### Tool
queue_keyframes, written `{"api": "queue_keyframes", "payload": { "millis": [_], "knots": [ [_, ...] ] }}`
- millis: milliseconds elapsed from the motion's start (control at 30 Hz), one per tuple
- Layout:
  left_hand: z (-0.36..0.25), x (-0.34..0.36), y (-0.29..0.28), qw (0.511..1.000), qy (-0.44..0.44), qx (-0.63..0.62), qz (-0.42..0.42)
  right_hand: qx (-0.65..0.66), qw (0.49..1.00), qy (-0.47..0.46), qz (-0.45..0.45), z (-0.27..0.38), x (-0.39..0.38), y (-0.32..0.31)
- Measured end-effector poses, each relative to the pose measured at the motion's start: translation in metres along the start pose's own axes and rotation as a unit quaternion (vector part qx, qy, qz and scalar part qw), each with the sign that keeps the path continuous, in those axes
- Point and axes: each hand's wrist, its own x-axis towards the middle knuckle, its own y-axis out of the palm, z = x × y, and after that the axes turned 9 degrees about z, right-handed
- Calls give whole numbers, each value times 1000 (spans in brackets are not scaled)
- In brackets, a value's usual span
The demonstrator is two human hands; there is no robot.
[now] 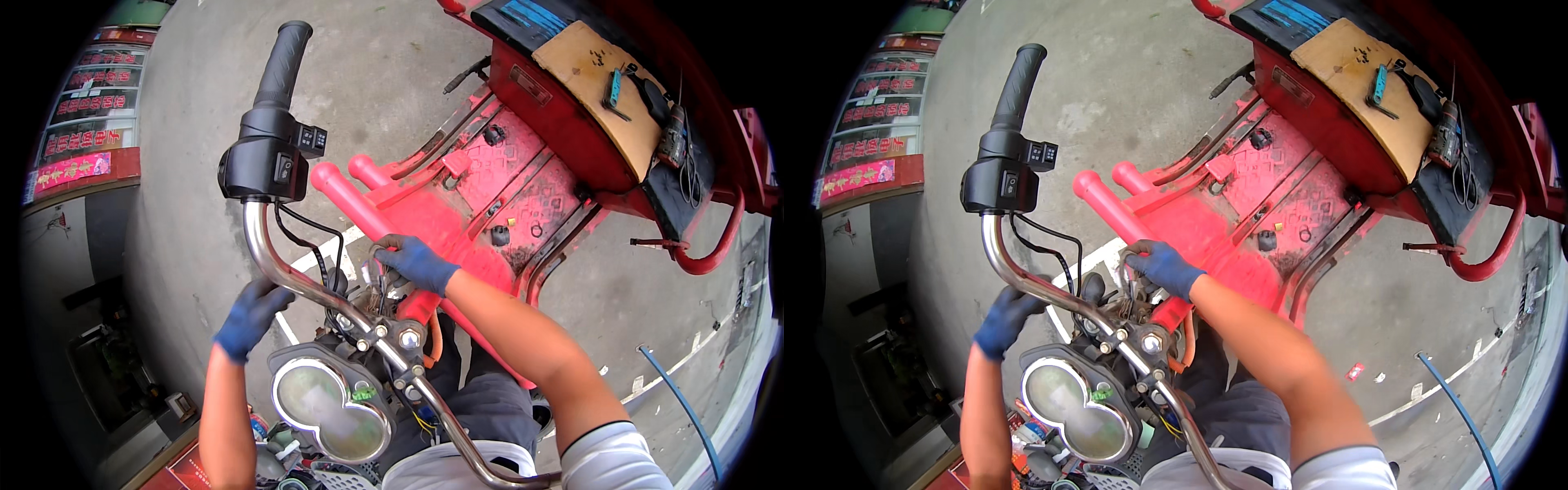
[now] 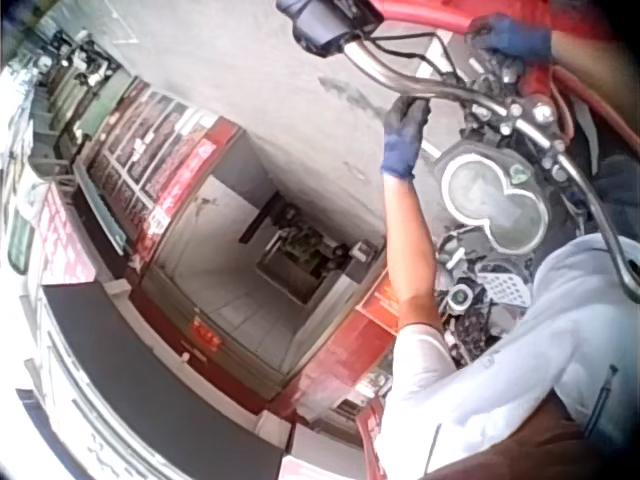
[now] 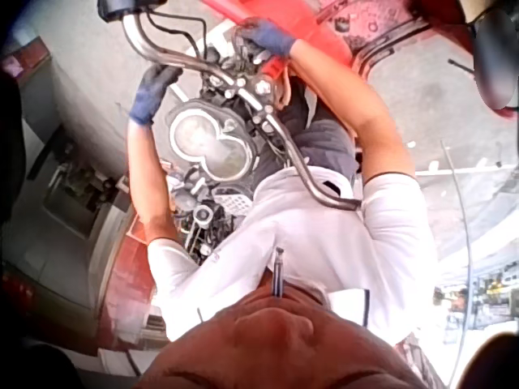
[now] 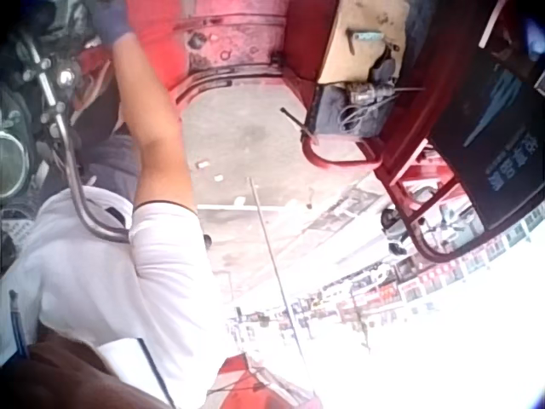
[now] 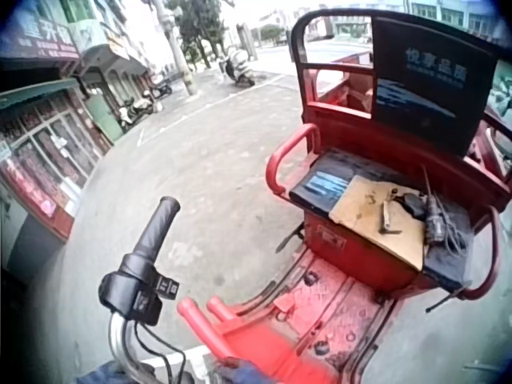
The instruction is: The person repairs the handlebar assembly of a red three-wheeled electric vehicle. They use a wrench to tighten bolts on the handlebar stem, then use a power drill to secure the handlebar grip. The person also adjusts the position of the handlebar and checks the controls.
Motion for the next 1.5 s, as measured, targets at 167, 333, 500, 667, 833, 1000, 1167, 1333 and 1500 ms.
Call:
{"api": "queue_keyframes", "payload": {
  "millis": [167, 333, 500, 667, 833, 1000, 1167, 1333, 1500],
  "knots": [
    [55, 105, 17, 929, 75, -158, 326, -39, 998, -41, 14, 38, -13, 3],
    [24, 136, 31, 918, -33, -223, 327, 163, 986, 25, -12, 33, -28, -14],
    [38, 120, 36, 889, 138, -190, 394, 311, 947, 55, 52, 38, -41, -26],
    [17, 105, 58, 948, 125, -154, 248, 347, 934, 81, -17, 35, -47, -14],
    [23, 117, 62, 959, -5, -71, 274, 243, 969, 28, -44, 34, -33, -2],
    [19, 100, 48, 961, -24, -148, 233, 237, 959, 107, -109, 49, -46, -9],
    [55, 109, 47, 953, 19, -114, 280, 208, 977, 27, -49, 4, -25, -13],
    [12, 125, 62, 888, 12, -132, 441, 58, 998, 3, -13, 61, -16, 13],
    [32, 130, 58, 881, 1, -154, 448, -63, 997, 46, -20, 59, -40, -4]
  ]
}}
